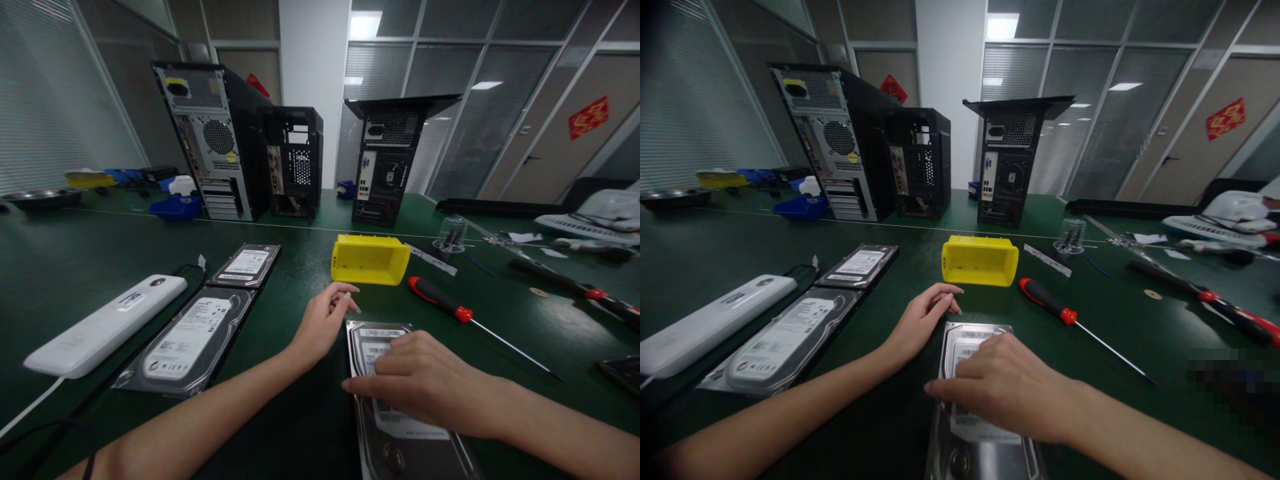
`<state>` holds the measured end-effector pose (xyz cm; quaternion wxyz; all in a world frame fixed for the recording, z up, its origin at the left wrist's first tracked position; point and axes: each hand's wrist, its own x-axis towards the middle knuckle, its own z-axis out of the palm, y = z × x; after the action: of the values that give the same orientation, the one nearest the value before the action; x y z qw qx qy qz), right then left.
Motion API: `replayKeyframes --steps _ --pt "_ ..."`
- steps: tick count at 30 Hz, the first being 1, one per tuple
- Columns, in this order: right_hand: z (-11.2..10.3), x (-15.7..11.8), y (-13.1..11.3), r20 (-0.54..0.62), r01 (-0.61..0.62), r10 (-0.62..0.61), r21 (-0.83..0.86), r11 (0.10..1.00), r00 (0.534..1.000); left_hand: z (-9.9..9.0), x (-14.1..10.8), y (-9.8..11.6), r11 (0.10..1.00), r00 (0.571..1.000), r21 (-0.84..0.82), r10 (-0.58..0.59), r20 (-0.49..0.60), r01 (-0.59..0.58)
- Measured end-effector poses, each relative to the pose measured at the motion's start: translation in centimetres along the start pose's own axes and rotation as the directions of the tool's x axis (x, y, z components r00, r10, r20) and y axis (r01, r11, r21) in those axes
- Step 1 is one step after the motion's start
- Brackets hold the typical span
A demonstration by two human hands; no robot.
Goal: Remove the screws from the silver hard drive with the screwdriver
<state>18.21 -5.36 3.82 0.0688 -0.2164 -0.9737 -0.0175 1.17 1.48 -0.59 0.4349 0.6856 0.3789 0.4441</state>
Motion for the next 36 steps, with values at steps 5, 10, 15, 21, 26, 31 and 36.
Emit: replayKeyframes --steps 5,10,15,21,26,31,36 --pt "0.1 -0.1 0.0 -0.012 -0.011 0.011 0.036 0.999 1.0 0.0 0.1 -0.1 1.0 1.0 0.011 0.007 0.011 -0.007" --pt "0.2 -0.3 0.0 -0.031 -0.013 0.016 0.09 0.996 0.999 0.0 0.0 0.0 1.0 1.0 0.018 0.004 0.012 -0.004" --pt "0.4 -0.3 0.1 -0.073 -0.017 0.026 0.122 0.992 0.997 -0.1 -0.2 0.2 1.0 1.0 0.019 0.004 0.013 -0.004" --pt "0.7 -0.2 0.0 -0.129 0.023 -0.011 0.094 0.995 0.992 0.0 -0.3 0.0 0.999 1.0 0.035 0.018 0.004 -0.018" --pt "-0.4 -1.1 1.1 -0.345 -0.083 0.091 0.037 0.996 0.934 -0.1 -0.3 -0.2 0.997 0.999 0.077 0.022 -0.032 -0.019" --pt "-3.3 -3.6 6.2 -0.149 -0.754 0.739 -0.097 0.65 0.656 -0.2 -0.9 0.6 0.988 0.997 0.152 0.039 -0.061 -0.03" --pt "-2.5 -5.9 10.4 0.121 -0.841 0.88 -0.26 0.475 0.46 -0.9 -3.4 2.7 0.975 0.998 0.217 0.055 -0.044 -0.044"
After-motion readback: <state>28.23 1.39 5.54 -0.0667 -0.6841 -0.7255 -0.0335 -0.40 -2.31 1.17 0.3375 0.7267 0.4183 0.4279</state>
